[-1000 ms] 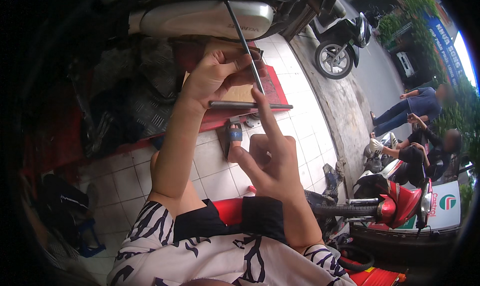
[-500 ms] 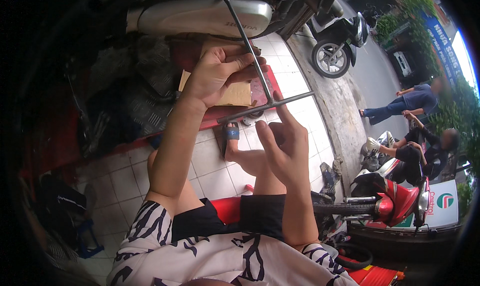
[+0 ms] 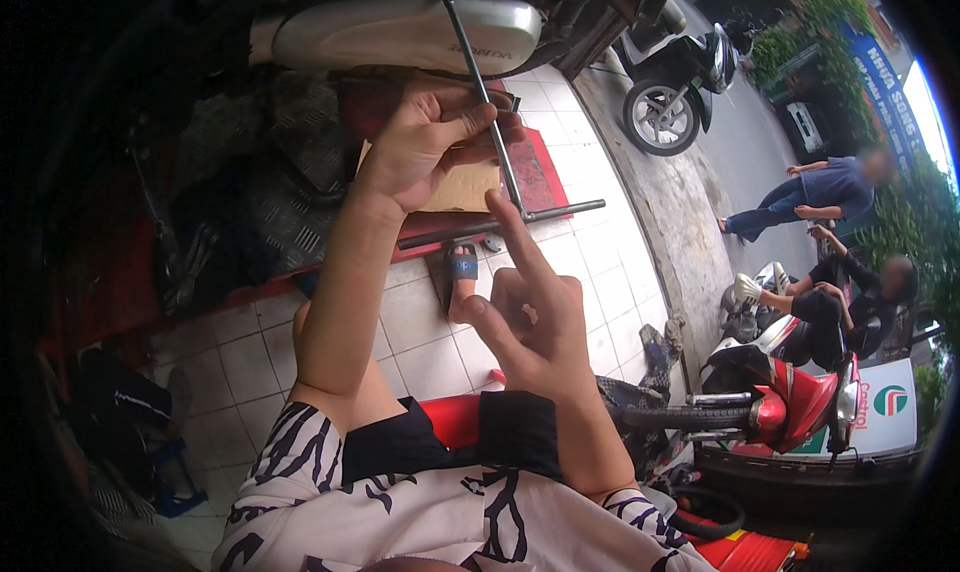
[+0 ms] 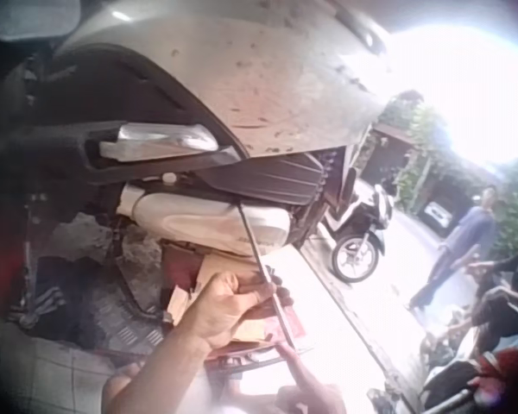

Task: The person uses a T-handle wrench to loosen and remove bolts from the underside of a scooter. They place the removed bolts on a piece of cardboard on the floor and continue to work on the scooter's undercarriage.

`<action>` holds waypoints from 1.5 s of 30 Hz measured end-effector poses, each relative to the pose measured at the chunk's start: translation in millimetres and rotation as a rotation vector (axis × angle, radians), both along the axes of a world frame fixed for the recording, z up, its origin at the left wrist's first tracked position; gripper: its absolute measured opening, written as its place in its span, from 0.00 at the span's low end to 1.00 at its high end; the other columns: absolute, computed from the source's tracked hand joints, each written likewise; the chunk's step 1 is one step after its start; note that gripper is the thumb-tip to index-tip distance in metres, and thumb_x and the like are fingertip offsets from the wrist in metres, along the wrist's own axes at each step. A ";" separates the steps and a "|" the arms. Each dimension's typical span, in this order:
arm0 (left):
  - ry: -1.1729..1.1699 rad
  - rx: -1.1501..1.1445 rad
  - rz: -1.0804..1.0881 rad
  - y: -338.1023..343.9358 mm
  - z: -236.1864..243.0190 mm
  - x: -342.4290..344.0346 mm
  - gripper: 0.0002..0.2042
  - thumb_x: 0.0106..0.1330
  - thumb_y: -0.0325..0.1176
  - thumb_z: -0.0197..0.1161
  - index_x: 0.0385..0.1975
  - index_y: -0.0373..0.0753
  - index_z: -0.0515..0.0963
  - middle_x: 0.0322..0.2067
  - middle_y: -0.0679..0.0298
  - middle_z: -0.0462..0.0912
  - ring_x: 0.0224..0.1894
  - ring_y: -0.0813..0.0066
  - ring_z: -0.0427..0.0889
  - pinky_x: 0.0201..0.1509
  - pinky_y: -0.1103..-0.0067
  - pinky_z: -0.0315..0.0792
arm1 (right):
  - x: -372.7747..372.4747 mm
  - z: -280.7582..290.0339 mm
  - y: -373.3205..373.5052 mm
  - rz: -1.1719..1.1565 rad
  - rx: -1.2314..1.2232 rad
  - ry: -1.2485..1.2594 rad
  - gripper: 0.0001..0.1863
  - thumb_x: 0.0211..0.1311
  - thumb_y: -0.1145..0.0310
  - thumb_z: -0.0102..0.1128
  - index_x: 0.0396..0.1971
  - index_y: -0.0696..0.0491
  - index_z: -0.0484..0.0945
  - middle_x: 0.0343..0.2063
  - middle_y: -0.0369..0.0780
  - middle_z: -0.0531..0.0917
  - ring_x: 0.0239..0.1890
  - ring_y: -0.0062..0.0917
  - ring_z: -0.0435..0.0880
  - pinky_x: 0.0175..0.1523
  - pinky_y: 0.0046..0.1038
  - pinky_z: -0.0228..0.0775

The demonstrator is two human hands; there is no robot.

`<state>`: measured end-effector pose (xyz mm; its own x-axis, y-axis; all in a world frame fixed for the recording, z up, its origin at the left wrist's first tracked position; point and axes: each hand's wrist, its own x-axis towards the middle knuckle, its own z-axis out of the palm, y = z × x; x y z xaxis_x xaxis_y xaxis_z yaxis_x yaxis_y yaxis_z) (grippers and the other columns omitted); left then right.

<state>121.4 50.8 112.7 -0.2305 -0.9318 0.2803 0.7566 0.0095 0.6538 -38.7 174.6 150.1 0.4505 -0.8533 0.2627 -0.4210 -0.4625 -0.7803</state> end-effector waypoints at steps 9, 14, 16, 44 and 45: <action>-0.032 0.028 -0.004 -0.9 -2.7 -2.2 0.08 0.65 0.24 0.57 0.42 0.30 0.76 0.37 0.56 0.82 0.42 0.65 0.83 0.50 0.72 0.79 | 6.2 7.8 2.7 0.134 0.096 0.144 0.39 0.53 0.73 0.58 0.67 0.51 0.55 0.08 0.32 0.67 0.10 0.20 0.69 0.21 0.19 0.56; -0.023 0.009 -0.008 -1.4 -2.6 -3.4 0.09 0.65 0.25 0.57 0.43 0.30 0.76 0.37 0.55 0.82 0.43 0.65 0.83 0.50 0.72 0.79 | 14.2 6.2 9.9 0.105 0.205 0.355 0.42 0.55 0.61 0.61 0.69 0.49 0.51 0.12 0.35 0.75 0.14 0.22 0.75 0.20 0.23 0.60; 0.009 -0.005 -0.016 -1.2 -2.2 -4.6 0.09 0.66 0.25 0.57 0.43 0.30 0.76 0.37 0.55 0.82 0.43 0.66 0.83 0.50 0.72 0.79 | 12.8 -5.2 9.1 0.098 0.280 0.303 0.42 0.57 0.61 0.60 0.68 0.54 0.49 0.12 0.36 0.75 0.16 0.21 0.76 0.23 0.22 0.61; -0.002 0.002 0.018 2.1 3.0 2.2 0.09 0.66 0.25 0.55 0.43 0.32 0.76 0.38 0.54 0.83 0.43 0.67 0.84 0.48 0.75 0.80 | 5.9 -0.9 -3.9 -0.137 0.343 0.017 0.37 0.59 0.65 0.56 0.66 0.62 0.53 0.13 0.38 0.76 0.15 0.15 0.72 0.23 0.18 0.61; -0.007 0.004 0.019 1.9 2.4 1.2 0.08 0.66 0.25 0.55 0.43 0.31 0.76 0.38 0.54 0.83 0.44 0.67 0.83 0.48 0.75 0.80 | 4.7 -0.8 -4.0 -0.216 0.392 -0.207 0.38 0.59 0.66 0.55 0.66 0.64 0.51 0.14 0.38 0.77 0.16 0.14 0.72 0.24 0.17 0.61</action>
<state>122.7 52.7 115.1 -0.2145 -0.9372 0.2752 0.7515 0.0217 0.6594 -34.1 170.6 149.3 0.2247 -0.9739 -0.0315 -0.2928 -0.0367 -0.9555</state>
